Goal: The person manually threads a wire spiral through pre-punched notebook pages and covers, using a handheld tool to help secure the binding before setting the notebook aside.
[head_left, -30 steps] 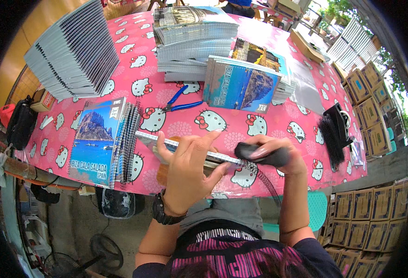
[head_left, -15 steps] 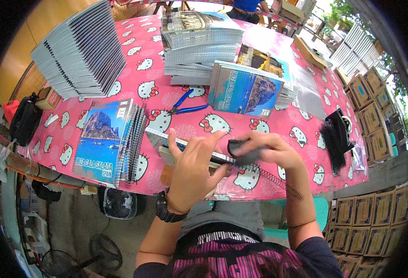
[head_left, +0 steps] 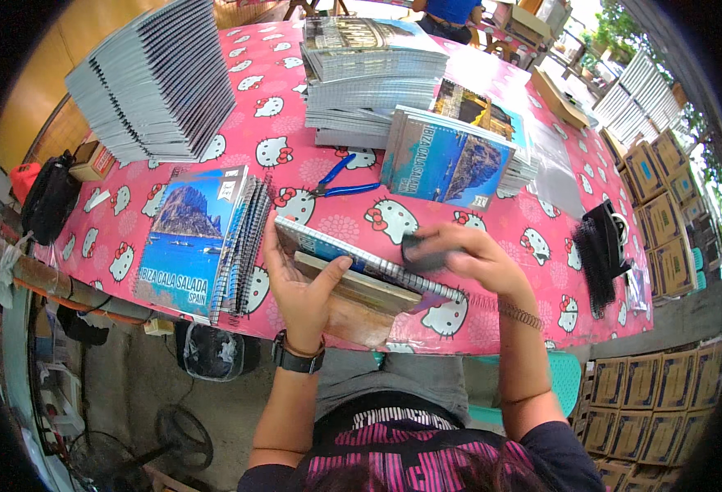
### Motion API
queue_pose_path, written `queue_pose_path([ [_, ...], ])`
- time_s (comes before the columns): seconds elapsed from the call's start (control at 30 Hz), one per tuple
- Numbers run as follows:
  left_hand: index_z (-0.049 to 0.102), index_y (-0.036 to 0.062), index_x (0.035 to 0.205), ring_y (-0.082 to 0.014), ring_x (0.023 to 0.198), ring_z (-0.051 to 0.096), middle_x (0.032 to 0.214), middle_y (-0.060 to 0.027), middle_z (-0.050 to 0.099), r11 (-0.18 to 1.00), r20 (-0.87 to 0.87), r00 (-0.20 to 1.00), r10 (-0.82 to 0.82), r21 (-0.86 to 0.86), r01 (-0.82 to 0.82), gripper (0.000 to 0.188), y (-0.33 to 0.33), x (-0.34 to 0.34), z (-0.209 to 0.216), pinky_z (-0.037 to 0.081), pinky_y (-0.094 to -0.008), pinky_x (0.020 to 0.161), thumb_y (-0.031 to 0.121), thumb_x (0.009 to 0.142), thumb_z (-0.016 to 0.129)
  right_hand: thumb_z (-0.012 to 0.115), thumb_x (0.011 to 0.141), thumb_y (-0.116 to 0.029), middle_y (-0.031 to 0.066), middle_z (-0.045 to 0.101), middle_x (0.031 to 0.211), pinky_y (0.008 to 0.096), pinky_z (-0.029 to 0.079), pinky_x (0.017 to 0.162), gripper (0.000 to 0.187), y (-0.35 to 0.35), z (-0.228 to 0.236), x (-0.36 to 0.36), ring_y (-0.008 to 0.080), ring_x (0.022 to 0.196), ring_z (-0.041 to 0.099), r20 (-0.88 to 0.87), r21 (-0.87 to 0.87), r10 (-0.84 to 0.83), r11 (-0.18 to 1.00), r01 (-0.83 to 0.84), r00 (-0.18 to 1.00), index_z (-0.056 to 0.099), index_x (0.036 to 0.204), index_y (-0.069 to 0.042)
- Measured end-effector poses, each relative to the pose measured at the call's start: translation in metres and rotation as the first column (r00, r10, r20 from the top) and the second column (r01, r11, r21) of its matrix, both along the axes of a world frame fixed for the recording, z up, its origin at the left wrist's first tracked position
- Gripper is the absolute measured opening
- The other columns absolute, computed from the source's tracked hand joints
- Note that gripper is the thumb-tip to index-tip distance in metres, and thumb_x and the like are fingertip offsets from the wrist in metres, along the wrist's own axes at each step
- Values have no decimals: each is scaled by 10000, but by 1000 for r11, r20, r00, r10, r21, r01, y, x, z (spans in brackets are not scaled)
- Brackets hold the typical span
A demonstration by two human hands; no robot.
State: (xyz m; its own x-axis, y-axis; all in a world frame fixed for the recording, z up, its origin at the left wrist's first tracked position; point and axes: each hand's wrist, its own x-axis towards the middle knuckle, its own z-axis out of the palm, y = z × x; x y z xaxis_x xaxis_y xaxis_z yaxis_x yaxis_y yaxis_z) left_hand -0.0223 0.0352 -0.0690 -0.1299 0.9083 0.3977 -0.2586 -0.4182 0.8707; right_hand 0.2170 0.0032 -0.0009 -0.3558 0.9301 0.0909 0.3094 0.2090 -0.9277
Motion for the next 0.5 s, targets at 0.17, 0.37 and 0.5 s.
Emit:
queue_pose_path([
  [0.17, 316, -30, 1401, -197, 1157, 448, 1277, -106, 448, 998, 117, 993, -27, -46, 32, 796, -1, 2, -4, 346, -314, 1011, -15, 734, 750, 603, 860, -450, 189, 620, 1112, 368, 428, 938, 504, 1, 1, -1, 274, 1050, 581, -564, 158, 224, 974, -162, 795, 677, 1021, 21],
  [0.37, 364, -44, 1381, -163, 1104, 472, 1214, -81, 486, 997, 193, 981, -39, -53, 50, 673, -1, -1, -6, 371, -286, 969, -17, 796, 696, 623, 863, -403, 157, 625, 1088, 374, 446, 889, 441, 13, 9, -17, 242, 1013, 587, -184, 106, 101, 991, -83, 978, 684, 1022, 4],
  [0.5, 377, -50, 1377, -153, 1092, 475, 1182, -77, 506, 996, 240, 969, -51, -54, 66, 650, -4, 0, -5, 375, -287, 959, -8, 808, 688, 629, 838, -466, 147, 637, 1093, 341, 473, 801, 523, 23, -3, -22, 204, 958, 596, 217, -1, -80, 997, 82, 973, 677, 1019, 23],
])
